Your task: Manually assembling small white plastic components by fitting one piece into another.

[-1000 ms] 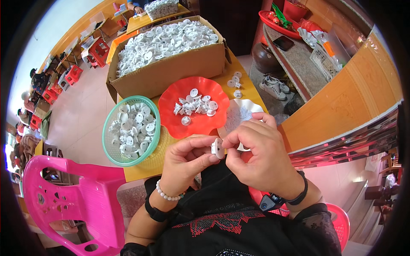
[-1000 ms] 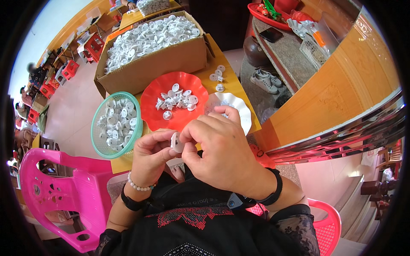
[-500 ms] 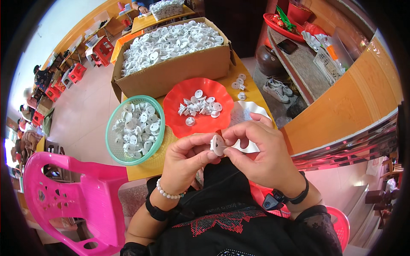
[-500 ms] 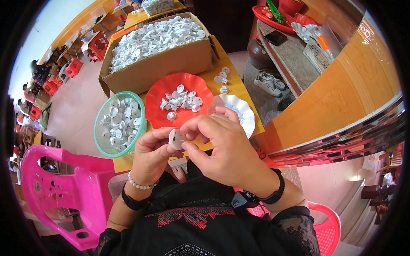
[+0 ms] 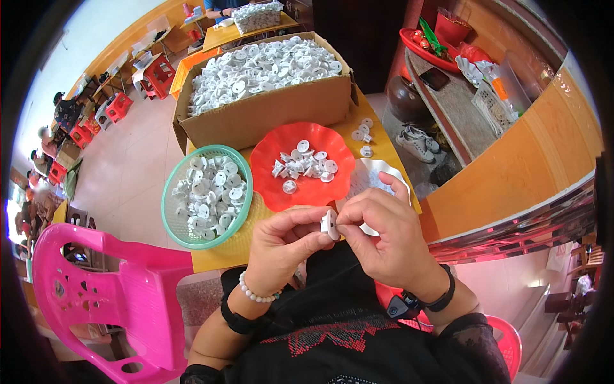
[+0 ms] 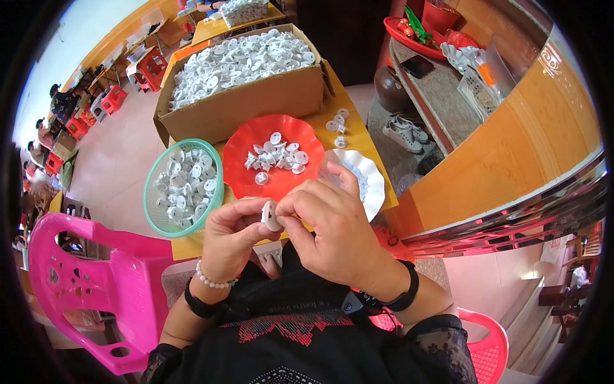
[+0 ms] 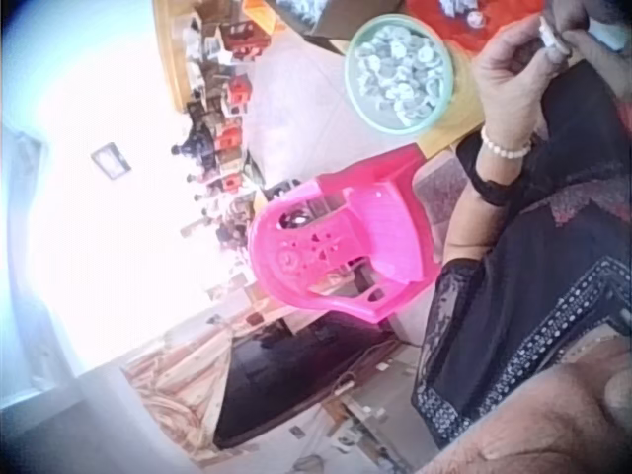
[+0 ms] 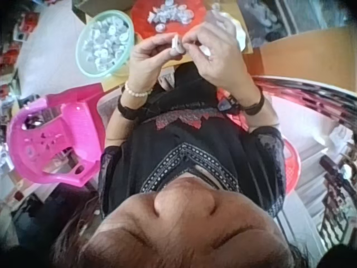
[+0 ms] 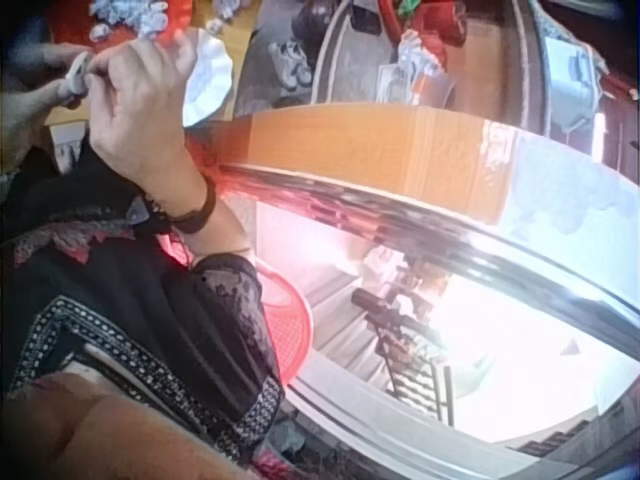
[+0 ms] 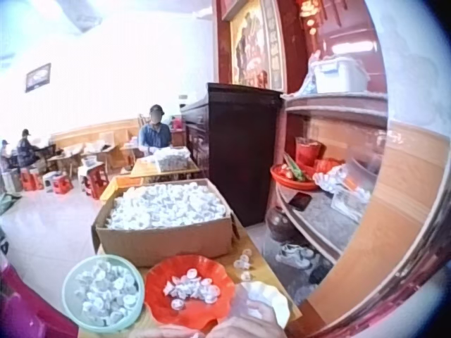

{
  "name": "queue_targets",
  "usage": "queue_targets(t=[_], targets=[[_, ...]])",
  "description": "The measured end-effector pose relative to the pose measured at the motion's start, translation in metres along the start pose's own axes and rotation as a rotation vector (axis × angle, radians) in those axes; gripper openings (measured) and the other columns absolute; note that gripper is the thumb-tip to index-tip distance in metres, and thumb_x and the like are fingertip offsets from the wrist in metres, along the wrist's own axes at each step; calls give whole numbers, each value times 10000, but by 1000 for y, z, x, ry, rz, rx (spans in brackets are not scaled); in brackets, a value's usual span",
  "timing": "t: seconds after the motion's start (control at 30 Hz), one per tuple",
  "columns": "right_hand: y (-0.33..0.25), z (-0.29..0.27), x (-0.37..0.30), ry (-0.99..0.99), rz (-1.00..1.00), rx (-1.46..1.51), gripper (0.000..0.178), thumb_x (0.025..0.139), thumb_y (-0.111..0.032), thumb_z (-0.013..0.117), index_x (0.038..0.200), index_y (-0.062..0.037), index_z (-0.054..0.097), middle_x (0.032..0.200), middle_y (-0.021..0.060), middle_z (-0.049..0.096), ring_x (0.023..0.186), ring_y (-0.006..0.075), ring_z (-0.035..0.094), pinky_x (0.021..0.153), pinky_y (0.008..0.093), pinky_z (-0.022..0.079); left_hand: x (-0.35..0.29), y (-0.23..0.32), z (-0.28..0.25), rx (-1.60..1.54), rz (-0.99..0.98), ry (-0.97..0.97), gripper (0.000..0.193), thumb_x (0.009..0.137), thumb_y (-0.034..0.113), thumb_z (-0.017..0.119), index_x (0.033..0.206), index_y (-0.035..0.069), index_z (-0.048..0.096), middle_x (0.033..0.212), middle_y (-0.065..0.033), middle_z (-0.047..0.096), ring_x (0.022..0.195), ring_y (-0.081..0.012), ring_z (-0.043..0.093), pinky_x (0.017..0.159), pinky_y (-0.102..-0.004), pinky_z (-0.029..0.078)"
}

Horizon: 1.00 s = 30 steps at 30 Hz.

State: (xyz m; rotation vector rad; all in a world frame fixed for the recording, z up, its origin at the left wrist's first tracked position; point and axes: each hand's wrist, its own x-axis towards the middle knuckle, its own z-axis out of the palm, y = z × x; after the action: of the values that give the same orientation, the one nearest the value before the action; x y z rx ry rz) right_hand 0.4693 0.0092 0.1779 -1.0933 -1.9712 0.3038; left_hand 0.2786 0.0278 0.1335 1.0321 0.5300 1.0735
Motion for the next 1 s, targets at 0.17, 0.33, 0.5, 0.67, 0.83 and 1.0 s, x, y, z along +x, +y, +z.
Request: queue_targets(t=[0.17, 0.33, 0.5, 0.67, 0.83, 1.0], targets=[[0, 0, 1, -27, 90, 100, 110, 782, -25, 682, 837, -94, 617, 831, 16, 638, 822, 188, 632, 1069, 486, 274, 1, -2, -4, -90, -22, 21, 322, 831, -70, 680, 1149, -47, 633, 1058, -122, 682, 926, -157, 664, 788, -268, 566], [-1, 4, 4, -50, 58, 87, 90, 802, -45, 671, 851, -95, 614, 831, 12, 628, 819, 194, 624, 1067, 484, 275, 0, 4, -2, -46, -24, 35, 340, 834, -65, 678, 1168, -34, 627, 1060, -119, 685, 919, -152, 667, 786, -270, 568], [7, 13, 5, -53, 5, 57, 80, 816, -79, 673, 867, -96, 614, 821, 5, 604, 800, 202, 611, 1055, 469, 283, 0, 8, -22, -30, -105, 75, 325, 843, -48, 673, 1163, -18, 628, 1059, -94, 682, 915, -139, 659, 781, -270, 562], [65, 15, -18, -113, 276, -150, 193, 813, -174, 685, 983, -95, 640, 885, 43, 633, 860, 217, 619, 1050, 489, 280, -5, 34, -96, 224, 184, 487, 318, 839, -28, 657, 1150, 28, 623, 1074, -75, 653, 924, -139, 640, 773, -262, 538], [133, 31, -62, -280, 457, -468, 242, 799, -248, 696, 1003, -122, 662, 920, 67, 644, 937, 251, 622, 1046, 508, 281, -17, 28, -142, 762, 277, 720, 353, 785, 25, 724, 1131, 37, 653, 1079, -74, 645, 997, -198, 618, 831, -328, 504], [170, 49, -79, -188, 465, -545, 123, 775, -219, 699, 851, -134, 652, 853, 59, 613, 907, 257, 607, 892, 445, 356, 26, 8, -86, 1263, 153, 341, 281, 752, 75, 732, 1031, 61, 699, 997, -115, 675, 910, -247, 659, 756, -361, 524]])
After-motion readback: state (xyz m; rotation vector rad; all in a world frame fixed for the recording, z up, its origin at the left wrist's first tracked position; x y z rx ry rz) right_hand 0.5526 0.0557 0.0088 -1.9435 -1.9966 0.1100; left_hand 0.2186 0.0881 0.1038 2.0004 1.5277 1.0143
